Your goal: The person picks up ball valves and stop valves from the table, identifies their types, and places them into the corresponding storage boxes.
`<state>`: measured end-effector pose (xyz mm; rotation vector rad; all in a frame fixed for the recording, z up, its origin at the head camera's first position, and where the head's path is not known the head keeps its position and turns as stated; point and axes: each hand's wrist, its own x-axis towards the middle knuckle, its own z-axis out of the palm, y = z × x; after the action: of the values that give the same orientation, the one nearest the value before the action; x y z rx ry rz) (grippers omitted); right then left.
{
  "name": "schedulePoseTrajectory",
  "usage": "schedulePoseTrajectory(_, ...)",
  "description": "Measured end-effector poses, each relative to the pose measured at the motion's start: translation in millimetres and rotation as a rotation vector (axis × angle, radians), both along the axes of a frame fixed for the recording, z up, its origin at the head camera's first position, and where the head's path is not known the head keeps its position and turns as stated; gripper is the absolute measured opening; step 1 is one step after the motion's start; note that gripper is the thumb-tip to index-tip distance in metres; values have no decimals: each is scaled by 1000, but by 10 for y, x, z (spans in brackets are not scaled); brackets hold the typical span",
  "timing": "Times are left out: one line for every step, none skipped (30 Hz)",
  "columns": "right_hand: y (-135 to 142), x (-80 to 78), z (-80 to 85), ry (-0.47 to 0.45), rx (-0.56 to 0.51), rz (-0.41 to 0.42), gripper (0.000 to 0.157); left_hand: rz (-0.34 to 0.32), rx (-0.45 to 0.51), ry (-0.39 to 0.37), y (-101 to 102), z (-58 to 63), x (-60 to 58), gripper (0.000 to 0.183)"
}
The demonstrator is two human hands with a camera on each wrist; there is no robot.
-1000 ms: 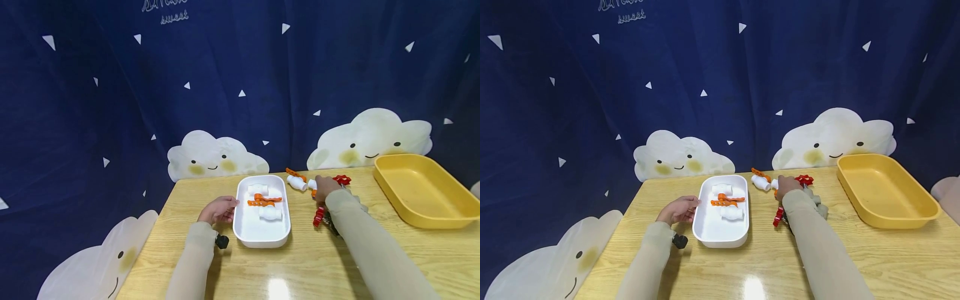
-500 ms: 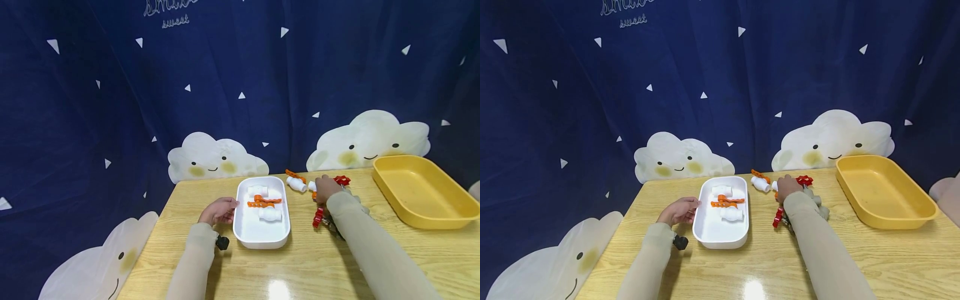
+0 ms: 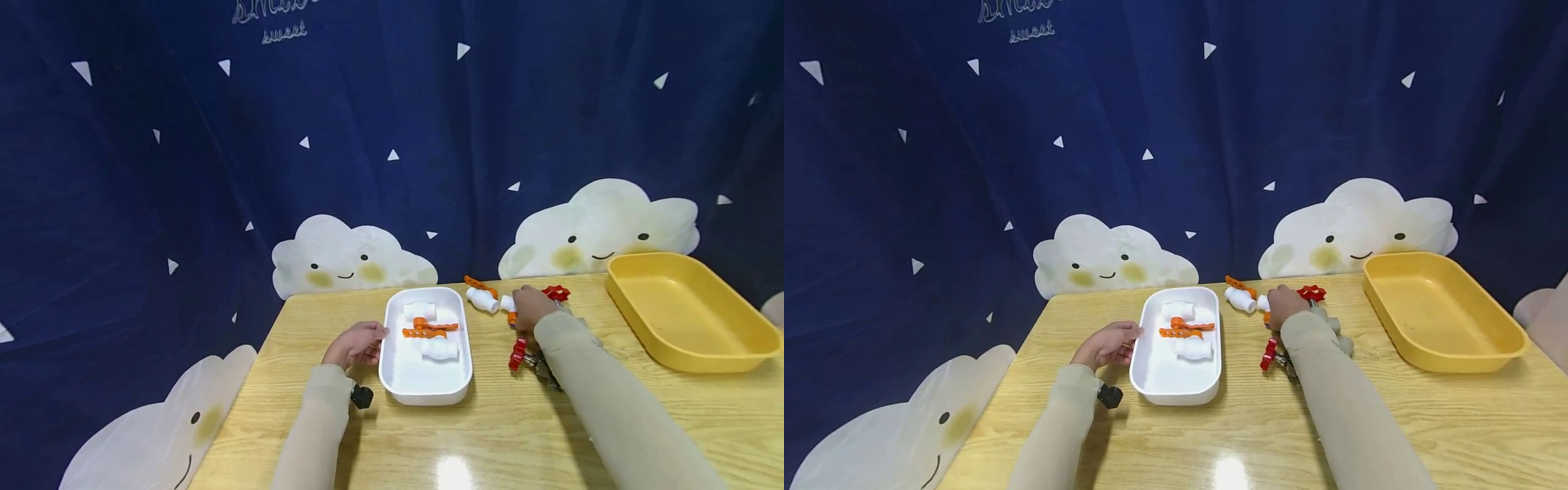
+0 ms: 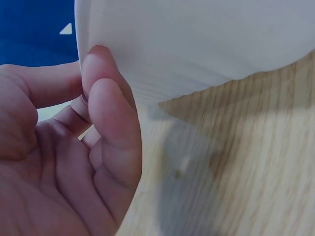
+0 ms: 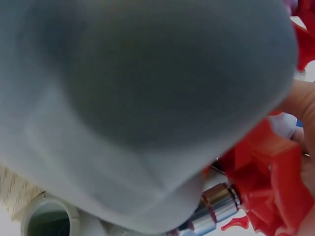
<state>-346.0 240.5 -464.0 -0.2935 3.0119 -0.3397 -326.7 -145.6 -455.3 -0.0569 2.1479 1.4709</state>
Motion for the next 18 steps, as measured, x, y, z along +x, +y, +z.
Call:
schedulePoseTrajectory(-4,-9,-2,-8,-6,-3,36,-1,0,5,-5,0,4,20)
schedulePoseTrajectory(-9,-18,-7,-13,-9,-6,37,0,1,6,-10,3,7,20)
schedulePoseTrajectory(-12,-23,-8,-18,-16,-8,37,1,1,6,-14,7,10,20)
schedulePoseTrajectory(-10,-28,-13,-22,-21,-8,36,-1,2,7,-17,6,10,20)
schedulePoseTrajectory(-10,-32,-17,-24,-22,-11,37,-2,2,8,-19,6,9,20)
schedulePoseTrajectory(-7,-33,-22,-21,-23,-11,36,-5,3,9,-21,5,8,21)
schedulePoseTrajectory(1,-33,-32,-19,-24,-11,37,-6,4,8,-19,1,8,20)
schedulePoseTrajectory(6,-34,-39,-17,-25,-9,37,-4,5,5,-19,-7,1,20)
schedulePoseTrajectory(9,-30,-40,-18,-27,-9,38,-3,4,4,-17,-13,-1,20)
schedulePoseTrajectory(14,-29,-42,-20,-29,-11,39,-5,4,6,-15,-22,-5,20)
schedulePoseTrajectory(12,-24,-36,-22,-31,-14,40,-5,4,7,-14,-27,-6,21)
schedulePoseTrajectory(12,-18,-30,-24,-29,-15,40,-5,4,8,-12,-32,-7,21)
schedulePoseTrajectory(10,-14,-22,-29,-28,-18,41,-4,4,9,-10,-32,-6,21)
schedulePoseTrajectory(8,-12,-14,-31,-27,-20,41,-3,5,8,-10,-30,-6,21)
schedulePoseTrajectory(5,-5,-1,-31,-25,-22,41,-2,6,7,-9,-22,-1,21)
schedulePoseTrajectory(3,-2,7,-31,-26,-22,42,-3,6,9,-9,-18,1,21)
schedulePoseTrajectory(0,4,16,-30,-25,-23,42,-1,8,8,-10,-12,4,20)
schedulePoseTrajectory(-1,8,23,-27,-25,-23,42,-1,10,7,-10,-7,8,20)
